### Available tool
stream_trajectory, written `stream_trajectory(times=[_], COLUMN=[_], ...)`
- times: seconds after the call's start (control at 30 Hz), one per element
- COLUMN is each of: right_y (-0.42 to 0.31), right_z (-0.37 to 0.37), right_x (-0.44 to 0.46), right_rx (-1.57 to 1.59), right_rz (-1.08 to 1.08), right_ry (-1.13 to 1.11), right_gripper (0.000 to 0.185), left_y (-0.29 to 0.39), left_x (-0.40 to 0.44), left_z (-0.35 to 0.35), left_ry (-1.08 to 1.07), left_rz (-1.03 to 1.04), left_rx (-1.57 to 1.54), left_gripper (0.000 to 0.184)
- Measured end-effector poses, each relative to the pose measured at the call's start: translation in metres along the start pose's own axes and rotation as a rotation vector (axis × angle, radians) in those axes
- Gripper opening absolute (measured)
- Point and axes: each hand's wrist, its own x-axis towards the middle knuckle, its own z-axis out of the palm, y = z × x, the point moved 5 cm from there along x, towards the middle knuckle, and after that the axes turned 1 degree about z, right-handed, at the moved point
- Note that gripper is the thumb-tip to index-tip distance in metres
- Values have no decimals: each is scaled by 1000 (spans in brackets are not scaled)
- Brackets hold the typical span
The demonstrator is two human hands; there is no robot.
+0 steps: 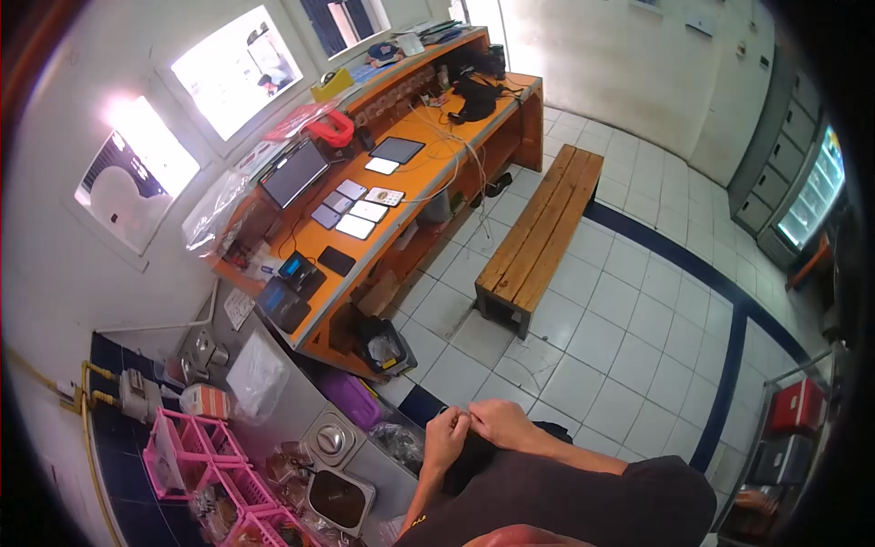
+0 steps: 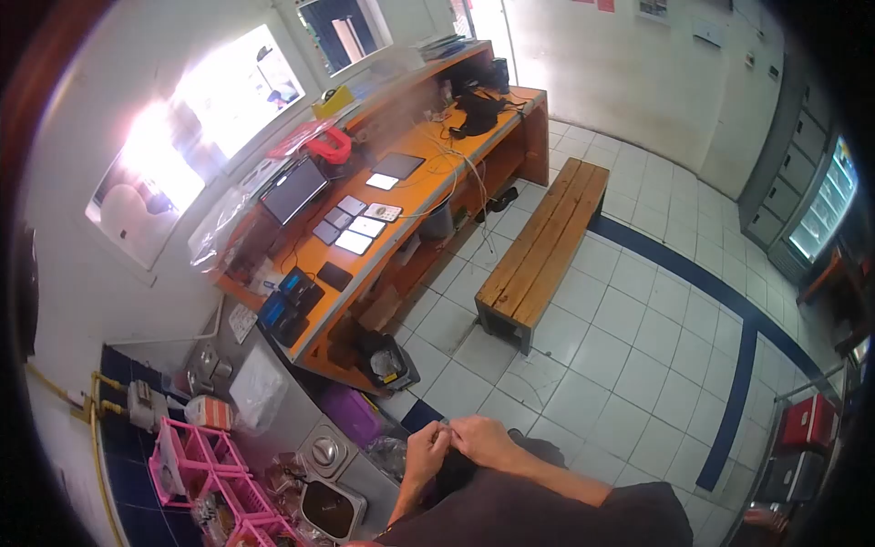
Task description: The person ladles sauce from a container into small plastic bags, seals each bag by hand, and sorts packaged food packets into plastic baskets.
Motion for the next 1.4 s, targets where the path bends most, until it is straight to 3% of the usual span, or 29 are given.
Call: stream_trajectory(times=[0.07,0.17,0.37,0.43,0.5,0.63,0.73,0.8,0.83,0.9,1.03,1.2,1.3,1.37,1.4], right_y=[-5,-4,-26,-46,-63,-107,-137,-163,-181,-213,-258,-289,-310,-317,-314], right_z=[-3,-10,13,32,43,78,107,116,117,123,150,175,184,190,203], right_x=[6,20,62,76,96,127,144,160,168,178,175,159,148,141,138], right_rx=[-45,-98,29,93,109,25,13,39,79,189,340,382,484,659,665], right_rz=[-29,-22,-131,-378,-378,-662,-790,-844,-848,-858,-943,-883,-1048,-892,-947], right_ry=[18,90,-104,-166,-285,-466,-635,-753,-848,-1055,-1483,-1928,-2032,-2192,-2340], right_gripper=[24,19,14,17,19,18,19,19,17,15,11,16,17,24,20], left_y=[8,17,-24,-19,-24,-50,-52,-19,-15,6,-11,3,-5,-3,-2], left_x=[-1,-9,-10,-15,-21,-39,-59,-81,-93,-112,-152,-186,-199,-201,-202], left_z=[-9,-9,-52,-75,-100,-135,-161,-191,-203,-219,-222,-205,-187,-176,-172], left_ry=[153,215,316,375,519,695,851,1164,1201,1095,1009,1131,1253,1352,1413], left_rz=[114,126,-182,-224,-323,-444,-572,-315,-353,-63,-20,189,106,26,5], left_rx=[241,248,69,52,-30,-149,-25,144,130,241,14,-401,-363,-335,-354], left_gripper=[22,25,28,31,33,35,29,20,20,17,23,23,23,26,27])
